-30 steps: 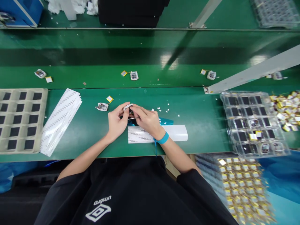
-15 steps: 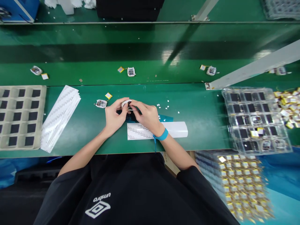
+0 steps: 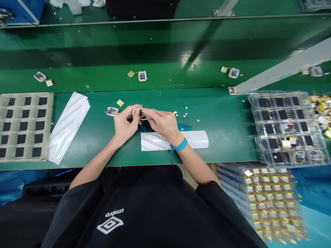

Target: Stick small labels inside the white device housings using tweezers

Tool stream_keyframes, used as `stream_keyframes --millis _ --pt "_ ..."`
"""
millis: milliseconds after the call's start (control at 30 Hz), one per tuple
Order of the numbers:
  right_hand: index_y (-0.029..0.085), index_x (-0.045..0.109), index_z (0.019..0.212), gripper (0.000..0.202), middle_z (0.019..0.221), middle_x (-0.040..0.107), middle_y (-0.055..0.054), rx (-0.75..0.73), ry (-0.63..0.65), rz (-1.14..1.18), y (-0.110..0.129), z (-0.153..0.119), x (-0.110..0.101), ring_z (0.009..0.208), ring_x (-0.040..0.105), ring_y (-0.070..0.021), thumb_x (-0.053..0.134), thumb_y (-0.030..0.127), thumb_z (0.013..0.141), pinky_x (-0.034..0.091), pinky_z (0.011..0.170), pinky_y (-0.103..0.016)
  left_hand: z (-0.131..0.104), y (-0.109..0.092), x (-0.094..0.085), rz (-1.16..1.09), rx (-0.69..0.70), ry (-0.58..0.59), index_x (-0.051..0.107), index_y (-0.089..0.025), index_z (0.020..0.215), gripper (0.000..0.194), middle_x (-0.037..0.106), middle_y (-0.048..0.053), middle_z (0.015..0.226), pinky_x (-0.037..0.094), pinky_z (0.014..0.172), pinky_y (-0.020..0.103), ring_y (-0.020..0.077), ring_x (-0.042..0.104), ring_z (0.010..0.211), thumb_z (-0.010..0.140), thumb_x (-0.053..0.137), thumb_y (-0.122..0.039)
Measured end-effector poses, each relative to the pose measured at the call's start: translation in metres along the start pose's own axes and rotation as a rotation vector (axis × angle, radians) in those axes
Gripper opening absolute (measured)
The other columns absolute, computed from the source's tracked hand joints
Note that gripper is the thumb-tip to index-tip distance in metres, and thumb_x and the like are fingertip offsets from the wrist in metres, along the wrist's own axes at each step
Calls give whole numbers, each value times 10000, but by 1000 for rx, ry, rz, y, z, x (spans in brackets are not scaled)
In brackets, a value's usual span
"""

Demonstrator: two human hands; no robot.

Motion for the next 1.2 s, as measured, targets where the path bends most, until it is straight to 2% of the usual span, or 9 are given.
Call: stream_keyframes --millis 100,200,267,400,567,667,800,1033,1200 --pt "288 751 1207 286 1073 864 1 2 -28 18 4 0 1 758 757 -135 473 236 1163 486 623 -265 5 -3 -5 30 22 10 827 -188 1034 211 757 -18 673 531 494 198 108 678 483 1025 699 -355" --pt "264 737 1166 274 962 844 9 3 -60 52 7 1 3 730 738 -130 464 287 1179 459 615 -269 10 -7 -11 16 44 7 826 -184 989 193 746 -16 650 480 455 181 98 648 465 1016 706 -332" --pt "244 718 1139 262 958 831 1 13 -79 79 6 1 3 738 732 -131 469 316 1181 466 629 -267 11 -8 -10 3 32 33 823 -184 1004 189 741 -17 648 474 450 177 95 636 460 1009 715 -340" --pt "221 681 1119 231 1013 809 -27 44 -122 128 -2 5 -8 806 730 -135 477 311 1177 510 693 -264 8 -6 0 -76 -16 104 810 -190 1100 229 770 -10 725 521 482 185 91 655 473 998 744 -384" --pt "203 684 1035 113 996 774 -41 -6 -261 213 -10 12 -31 890 738 -158 628 262 1113 555 733 -272 4 3 21 -333 -173 275 825 -180 1045 354 787 15 734 558 462 216 118 680 467 928 857 -512" --pt "204 721 1049 106 987 784 -33 -42 -238 253 -12 13 -31 897 744 -161 628 215 1100 582 787 -288 3 6 25 -444 -251 318 836 -179 1034 434 801 33 738 575 460 221 141 718 509 888 895 -583" --pt "193 759 1131 217 1026 814 -41 -83 -230 285 -11 12 -29 917 766 -156 554 130 1096 595 798 -286 3 3 25 -507 -277 327 847 -181 1034 421 797 27 722 585 463 207 125 706 492 873 923 -563" --pt "204 797 1129 124 930 822 12 -101 -297 434 -10 11 -35 710 704 -93 709 161 1054 539 648 -217 4 -3 21 -572 -240 286 867 -210 1029 303 817 27 751 575 442 189 138 745 541 899 917 -479" --pt "217 818 1146 170 985 847 3 -86 -270 417 -10 9 -34 809 761 -112 660 195 1086 568 705 -240 5 -4 18 -529 -160 234 872 -219 982 282 801 16 722 538 385 181 153 755 539 892 922 -482"
Point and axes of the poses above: each hand's wrist, its own z-axis towards the middle knuckle, its own x-axis out of the palm, y = z × x, the point moved 8 cm from there along z, towards the middle knuckle
